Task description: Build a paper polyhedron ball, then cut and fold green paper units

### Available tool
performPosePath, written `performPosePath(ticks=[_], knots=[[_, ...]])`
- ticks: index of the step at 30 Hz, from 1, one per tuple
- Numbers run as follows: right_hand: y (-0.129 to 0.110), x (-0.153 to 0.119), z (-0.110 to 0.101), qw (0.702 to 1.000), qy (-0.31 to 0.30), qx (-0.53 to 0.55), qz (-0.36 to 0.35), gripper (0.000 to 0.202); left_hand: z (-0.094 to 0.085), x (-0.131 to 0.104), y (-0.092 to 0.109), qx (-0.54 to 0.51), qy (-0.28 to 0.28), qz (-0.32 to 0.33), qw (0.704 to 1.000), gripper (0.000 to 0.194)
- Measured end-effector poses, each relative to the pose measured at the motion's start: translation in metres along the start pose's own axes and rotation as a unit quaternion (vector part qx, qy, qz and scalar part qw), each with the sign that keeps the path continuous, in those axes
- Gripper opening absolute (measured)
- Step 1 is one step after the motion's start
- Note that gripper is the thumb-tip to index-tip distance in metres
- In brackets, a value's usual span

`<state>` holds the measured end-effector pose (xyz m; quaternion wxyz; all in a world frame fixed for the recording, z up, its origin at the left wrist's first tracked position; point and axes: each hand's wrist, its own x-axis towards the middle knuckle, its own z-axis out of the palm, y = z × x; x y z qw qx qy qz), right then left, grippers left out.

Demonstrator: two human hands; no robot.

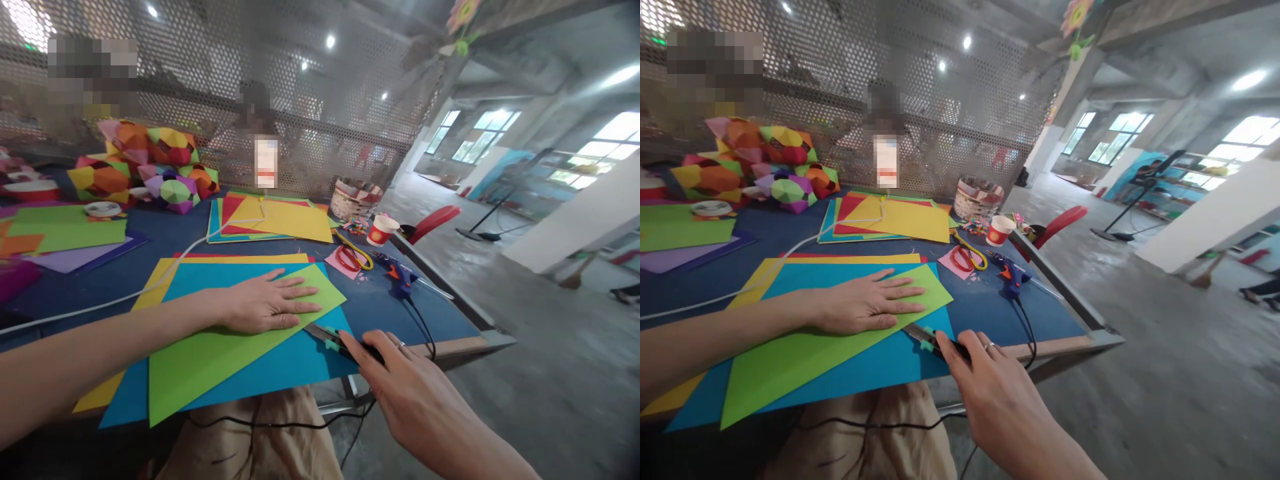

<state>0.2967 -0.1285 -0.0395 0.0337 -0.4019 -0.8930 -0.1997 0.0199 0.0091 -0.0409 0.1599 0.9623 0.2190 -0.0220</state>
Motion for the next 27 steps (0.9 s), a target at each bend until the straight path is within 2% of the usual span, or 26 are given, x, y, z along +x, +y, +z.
performPosePath(ticks=[27], knots=[[0.0024,0.0026,-0.0025,0.999,0.011,0.027,-0.039,0.061,0.0054,-0.0007,0.0001,-0.036,0.055,0.011,0.998,0.051]])
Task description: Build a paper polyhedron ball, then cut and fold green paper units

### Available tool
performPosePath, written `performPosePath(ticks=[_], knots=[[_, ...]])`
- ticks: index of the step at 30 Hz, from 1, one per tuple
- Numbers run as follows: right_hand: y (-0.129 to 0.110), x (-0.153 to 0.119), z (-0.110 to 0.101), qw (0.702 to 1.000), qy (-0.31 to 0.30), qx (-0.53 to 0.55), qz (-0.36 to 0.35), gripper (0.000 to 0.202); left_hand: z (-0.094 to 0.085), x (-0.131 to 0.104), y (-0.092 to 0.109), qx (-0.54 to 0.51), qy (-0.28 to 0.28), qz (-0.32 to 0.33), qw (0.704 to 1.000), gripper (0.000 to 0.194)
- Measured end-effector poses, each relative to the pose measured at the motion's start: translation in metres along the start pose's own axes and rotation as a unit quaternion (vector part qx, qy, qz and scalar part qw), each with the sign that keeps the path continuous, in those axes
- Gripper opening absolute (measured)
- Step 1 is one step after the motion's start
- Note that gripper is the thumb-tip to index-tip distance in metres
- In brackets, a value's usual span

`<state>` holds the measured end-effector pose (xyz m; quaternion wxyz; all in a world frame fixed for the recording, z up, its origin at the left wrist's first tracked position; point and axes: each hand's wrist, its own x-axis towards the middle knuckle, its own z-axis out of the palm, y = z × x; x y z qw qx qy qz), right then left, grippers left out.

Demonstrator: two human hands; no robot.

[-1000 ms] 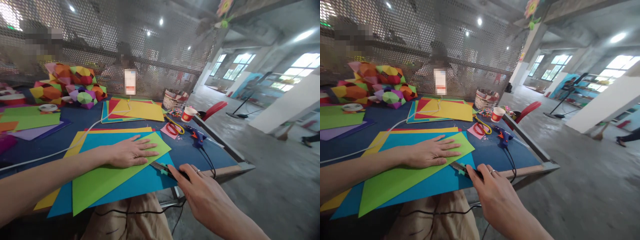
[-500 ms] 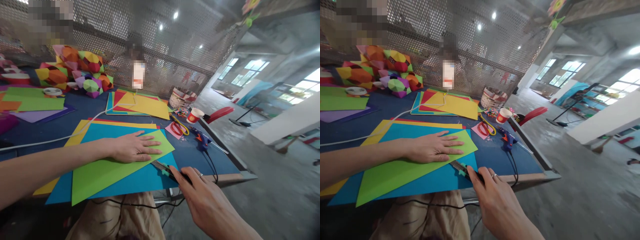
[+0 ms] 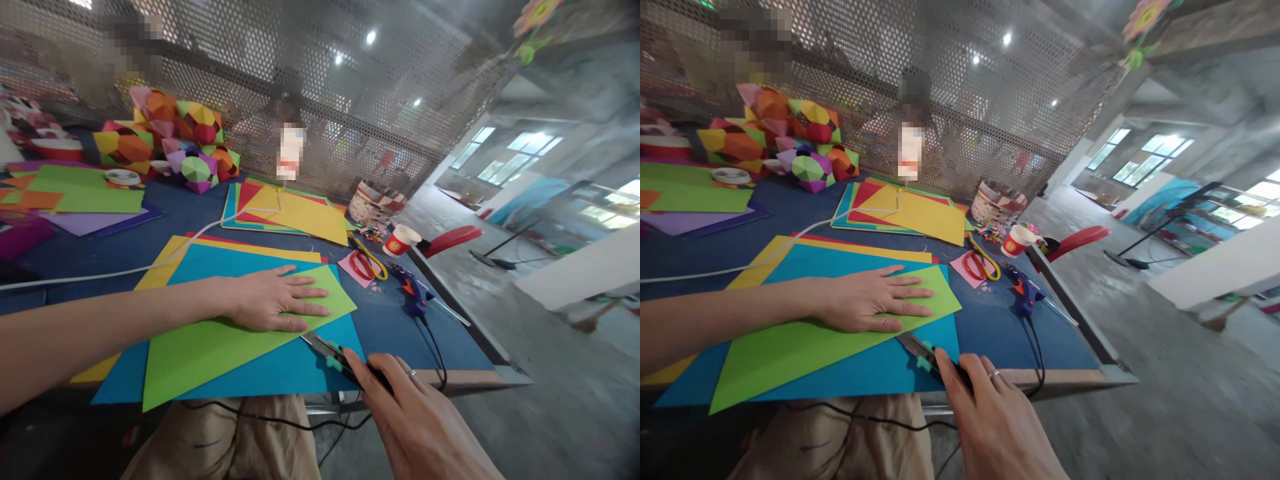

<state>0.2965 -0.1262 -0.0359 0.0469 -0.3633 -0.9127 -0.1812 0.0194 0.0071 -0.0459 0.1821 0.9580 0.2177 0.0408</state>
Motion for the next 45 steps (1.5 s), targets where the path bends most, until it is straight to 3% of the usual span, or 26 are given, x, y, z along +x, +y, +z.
performPosePath(ticks=[11,34,45], knots=[[-0.0033,0.0005,0.0009,1.0,-0.003,0.012,-0.007,0.059,-0.0015,0.0009,0.0023,0.006,-0.017,-0.015,1.0,0.051],[-0.0077,0.0053,-0.0038,0.999,-0.033,0.01,-0.023,0.067,0.001,0.0013,-0.0001,-0.019,0.008,-0.004,1.0,0.05],[-0.0096,0.0037,-0.0023,0.998,-0.053,0.009,-0.032,0.071,-0.0011,0.0009,0.0024,0.002,-0.012,-0.006,1.0,0.052]])
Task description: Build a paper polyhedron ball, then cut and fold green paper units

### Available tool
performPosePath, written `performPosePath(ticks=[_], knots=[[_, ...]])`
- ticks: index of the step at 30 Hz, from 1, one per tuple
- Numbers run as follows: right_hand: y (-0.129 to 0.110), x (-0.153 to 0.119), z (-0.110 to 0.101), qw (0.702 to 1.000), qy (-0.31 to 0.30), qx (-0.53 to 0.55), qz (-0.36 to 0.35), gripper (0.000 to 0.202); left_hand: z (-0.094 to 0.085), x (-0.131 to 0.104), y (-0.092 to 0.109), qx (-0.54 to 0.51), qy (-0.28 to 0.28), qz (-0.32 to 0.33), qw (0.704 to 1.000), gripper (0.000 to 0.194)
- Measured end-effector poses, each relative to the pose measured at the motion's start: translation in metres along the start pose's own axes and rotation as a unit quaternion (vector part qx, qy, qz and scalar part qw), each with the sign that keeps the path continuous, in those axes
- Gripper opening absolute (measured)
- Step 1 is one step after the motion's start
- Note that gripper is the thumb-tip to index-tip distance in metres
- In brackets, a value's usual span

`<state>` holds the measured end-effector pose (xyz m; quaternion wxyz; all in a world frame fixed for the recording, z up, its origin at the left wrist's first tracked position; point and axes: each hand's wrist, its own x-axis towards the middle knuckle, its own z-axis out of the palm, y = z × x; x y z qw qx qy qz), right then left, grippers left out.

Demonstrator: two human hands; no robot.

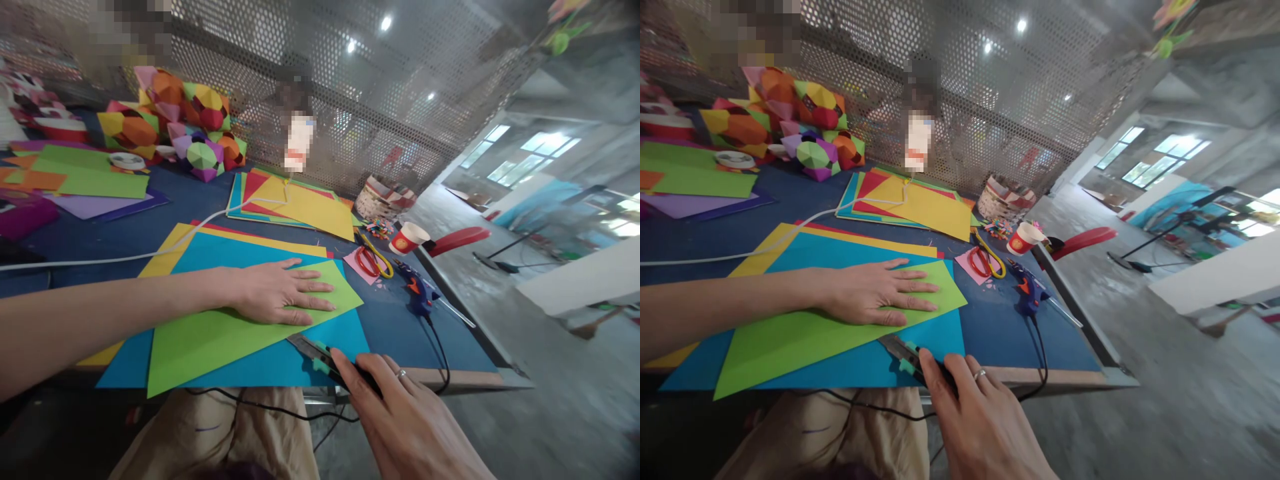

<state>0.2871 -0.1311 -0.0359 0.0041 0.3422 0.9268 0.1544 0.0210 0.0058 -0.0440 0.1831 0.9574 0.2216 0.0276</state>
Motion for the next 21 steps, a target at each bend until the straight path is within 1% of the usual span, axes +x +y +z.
performPosePath(ticks=[7,11,16,21], knots=[[-0.0007,0.0012,-0.0005,1.0,0.004,0.008,-0.009,0.069,-0.0005,-0.0004,0.0006,-0.004,-0.006,-0.009,1.0,0.052],[-0.0017,0.0014,-0.0011,1.0,0.01,0.015,-0.014,0.063,0.0007,-0.0004,-0.0002,-0.002,-0.003,-0.01,1.0,0.052],[-0.0032,0.0044,-0.0015,1.0,0.022,0.011,-0.015,0.058,0.0007,-0.0003,0.0,0.012,-0.012,-0.006,1.0,0.053],[-0.0045,0.0067,-0.0011,0.999,0.025,0.004,-0.02,0.057,0.0,-0.0006,0.0011,0.008,-0.004,-0.009,1.0,0.053]])
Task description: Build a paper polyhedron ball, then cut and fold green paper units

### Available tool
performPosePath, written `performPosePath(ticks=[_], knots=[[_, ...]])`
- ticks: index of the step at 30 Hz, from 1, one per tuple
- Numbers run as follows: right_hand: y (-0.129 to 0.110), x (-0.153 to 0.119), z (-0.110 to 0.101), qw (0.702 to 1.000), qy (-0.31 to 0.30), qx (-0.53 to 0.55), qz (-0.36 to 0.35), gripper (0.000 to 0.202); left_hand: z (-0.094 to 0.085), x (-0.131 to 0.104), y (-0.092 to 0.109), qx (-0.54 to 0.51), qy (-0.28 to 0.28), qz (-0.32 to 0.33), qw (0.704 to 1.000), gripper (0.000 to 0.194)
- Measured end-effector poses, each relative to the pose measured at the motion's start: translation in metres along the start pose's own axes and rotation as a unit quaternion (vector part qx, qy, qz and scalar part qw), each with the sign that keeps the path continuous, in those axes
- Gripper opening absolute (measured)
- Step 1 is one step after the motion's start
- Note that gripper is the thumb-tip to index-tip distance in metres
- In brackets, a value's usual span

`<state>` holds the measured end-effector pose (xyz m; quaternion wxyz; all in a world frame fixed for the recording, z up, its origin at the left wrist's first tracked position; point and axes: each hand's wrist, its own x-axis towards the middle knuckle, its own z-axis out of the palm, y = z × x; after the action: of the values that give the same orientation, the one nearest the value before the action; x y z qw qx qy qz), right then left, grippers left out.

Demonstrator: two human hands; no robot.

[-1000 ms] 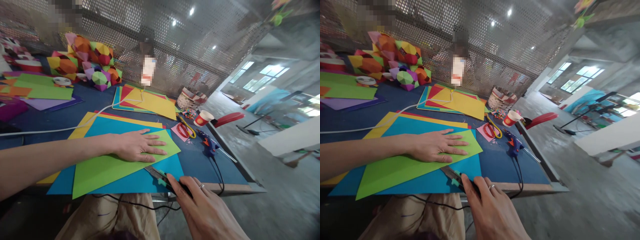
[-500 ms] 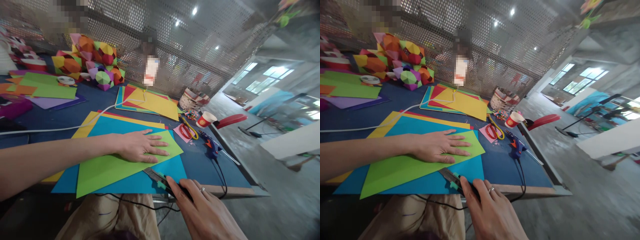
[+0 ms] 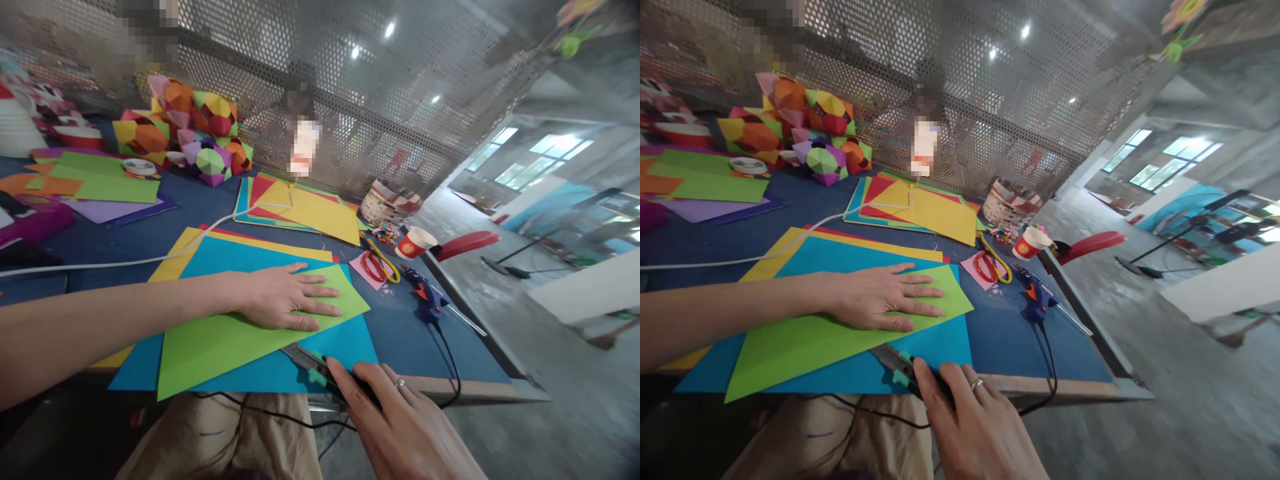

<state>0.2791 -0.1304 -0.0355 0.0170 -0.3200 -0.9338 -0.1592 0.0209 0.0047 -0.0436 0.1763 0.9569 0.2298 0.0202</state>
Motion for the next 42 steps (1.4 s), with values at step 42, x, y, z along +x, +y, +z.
performPosePath(ticks=[42], knots=[[-0.012,0.007,-0.008,1.0,-0.005,0.018,-0.008,0.064,0.009,-0.074,0.026,-0.037,0.006,-0.044,0.998,0.049]])
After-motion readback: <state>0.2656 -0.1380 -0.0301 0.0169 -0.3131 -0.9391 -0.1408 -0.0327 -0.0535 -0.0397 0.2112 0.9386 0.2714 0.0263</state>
